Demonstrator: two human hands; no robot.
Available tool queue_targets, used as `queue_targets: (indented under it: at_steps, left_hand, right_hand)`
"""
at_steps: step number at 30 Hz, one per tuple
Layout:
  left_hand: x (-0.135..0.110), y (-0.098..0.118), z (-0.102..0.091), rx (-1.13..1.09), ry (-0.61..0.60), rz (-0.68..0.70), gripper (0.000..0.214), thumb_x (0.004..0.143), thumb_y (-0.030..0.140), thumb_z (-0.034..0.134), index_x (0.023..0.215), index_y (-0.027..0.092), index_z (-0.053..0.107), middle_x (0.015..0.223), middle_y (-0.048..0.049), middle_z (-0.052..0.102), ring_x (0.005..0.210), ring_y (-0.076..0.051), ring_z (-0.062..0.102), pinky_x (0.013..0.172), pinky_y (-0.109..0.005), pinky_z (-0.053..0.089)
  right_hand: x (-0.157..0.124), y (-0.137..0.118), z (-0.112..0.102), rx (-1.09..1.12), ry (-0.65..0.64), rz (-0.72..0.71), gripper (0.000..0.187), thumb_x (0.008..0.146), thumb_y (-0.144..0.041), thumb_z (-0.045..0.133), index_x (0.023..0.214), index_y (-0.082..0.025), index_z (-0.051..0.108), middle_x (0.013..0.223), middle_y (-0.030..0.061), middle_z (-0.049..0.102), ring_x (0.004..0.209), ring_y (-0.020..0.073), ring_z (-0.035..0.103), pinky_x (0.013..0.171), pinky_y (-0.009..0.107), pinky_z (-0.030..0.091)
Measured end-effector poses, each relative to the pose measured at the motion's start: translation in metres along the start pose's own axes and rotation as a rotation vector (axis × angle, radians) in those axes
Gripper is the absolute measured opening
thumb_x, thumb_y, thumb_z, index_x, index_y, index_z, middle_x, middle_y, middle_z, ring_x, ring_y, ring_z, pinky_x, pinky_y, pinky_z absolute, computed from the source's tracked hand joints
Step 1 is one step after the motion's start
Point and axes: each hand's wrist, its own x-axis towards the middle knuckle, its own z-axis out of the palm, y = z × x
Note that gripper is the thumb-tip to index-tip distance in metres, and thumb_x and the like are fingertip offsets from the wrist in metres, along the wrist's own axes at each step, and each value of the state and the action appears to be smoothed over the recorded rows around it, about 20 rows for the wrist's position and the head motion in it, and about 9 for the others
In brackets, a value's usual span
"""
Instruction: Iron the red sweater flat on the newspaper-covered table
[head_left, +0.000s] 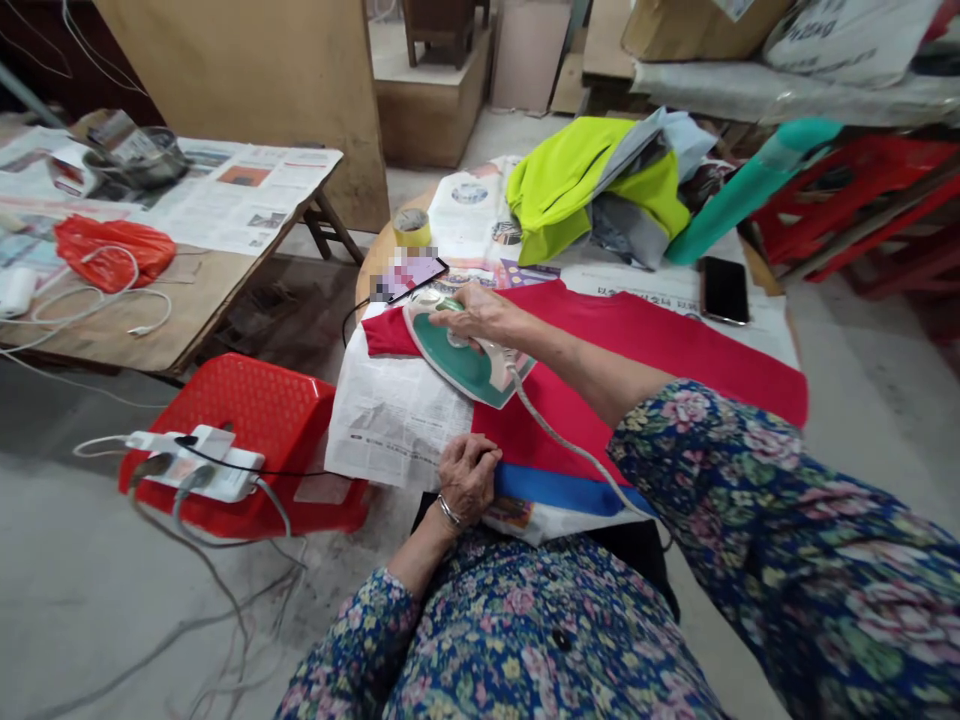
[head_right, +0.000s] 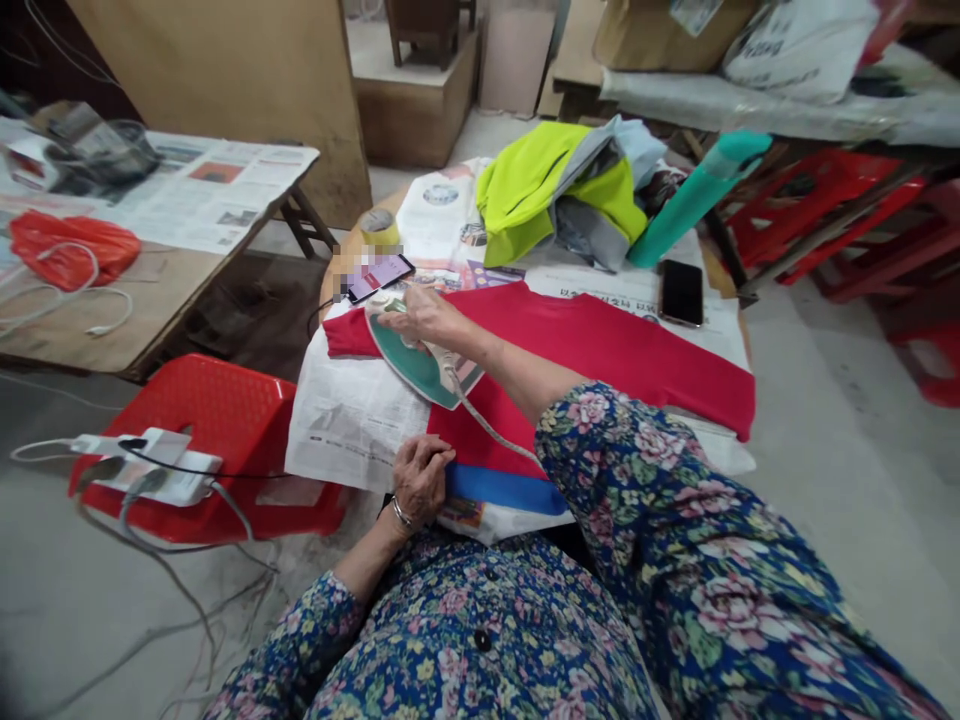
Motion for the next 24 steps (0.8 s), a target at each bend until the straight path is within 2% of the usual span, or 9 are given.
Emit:
queue_targets:
  at_steps: [4, 8, 11, 17, 20, 24]
  left_hand:
    - [0.003, -0.002, -0.002, -0.013, 0.035, 0.033, 0.029, 0.103, 0.013, 0.053, 0.112, 0.026, 0.077, 0.105, -0.0084, 0.077, 0.108, -0.025, 0.072, 0.098, -0.045, 0.056]
    - [0.008, -0.002, -0.005, -0.029, 0.102, 0.045, 0.027, 0.100, 0.010, 0.055, 0.109, 0.025, 0.075, 0.103, -0.0075, 0.077, 0.103, -0.024, 0.072, 0.095, -0.041, 0.055]
    - [0.009, -0.004, -0.005, -0.017, 0.116, 0.039, 0.027, 0.100, 0.011, 0.055, 0.107, 0.025, 0.076, 0.101, -0.0070, 0.077, 0.101, -0.023, 0.072, 0.094, -0.040, 0.054]
    - [0.008, -0.010, -0.002, 0.005, 0.142, 0.036, 0.031, 0.099, 0.007, 0.051, 0.104, 0.024, 0.077, 0.100, -0.0072, 0.076, 0.101, -0.023, 0.072, 0.094, -0.041, 0.053]
    - [0.007, -0.014, -0.003, -0.002, 0.130, 0.039, 0.033, 0.098, 0.007, 0.052, 0.106, 0.025, 0.078, 0.101, -0.0077, 0.077, 0.103, -0.024, 0.072, 0.094, -0.041, 0.053]
    - [0.007, -0.018, -0.004, 0.001, 0.147, 0.068, 0.031, 0.100, 0.009, 0.052, 0.108, 0.025, 0.077, 0.100, -0.0076, 0.076, 0.100, -0.024, 0.071, 0.093, -0.040, 0.052]
  right_hand:
    - [-0.012, -0.015, 0.009, -0.061, -0.022, -0.013, 0.035, 0.105, -0.035, 0.069, 0.074, -0.023, 0.056, 0.057, 0.0002, 0.056, 0.054, 0.0159, 0.056, 0.051, 0.027, 0.044]
    - [-0.038, -0.024, 0.006, -0.115, -0.076, -0.052, 0.037, 0.104, -0.033, 0.072, 0.074, -0.024, 0.052, 0.053, -0.0035, 0.053, 0.050, 0.0124, 0.052, 0.047, 0.024, 0.036]
    - [-0.049, -0.024, 0.001, -0.125, -0.057, -0.031, 0.038, 0.105, -0.034, 0.073, 0.076, -0.024, 0.051, 0.054, -0.0038, 0.053, 0.049, 0.0117, 0.051, 0.045, 0.024, 0.033]
    - [-0.037, -0.036, 0.008, -0.097, 0.023, -0.062, 0.041, 0.111, -0.038, 0.065, 0.076, -0.023, 0.050, 0.059, -0.0018, 0.054, 0.055, 0.0132, 0.055, 0.049, 0.023, 0.035]
    - [-0.030, -0.049, 0.019, -0.136, -0.015, -0.085, 0.036, 0.110, -0.037, 0.066, 0.080, -0.021, 0.053, 0.066, -0.0009, 0.058, 0.058, 0.0127, 0.055, 0.050, 0.023, 0.036]
    - [-0.020, -0.065, 0.039, -0.196, -0.097, -0.129, 0.032, 0.110, -0.036, 0.066, 0.084, -0.019, 0.058, 0.086, 0.0066, 0.072, 0.068, 0.0143, 0.065, 0.053, 0.024, 0.040]
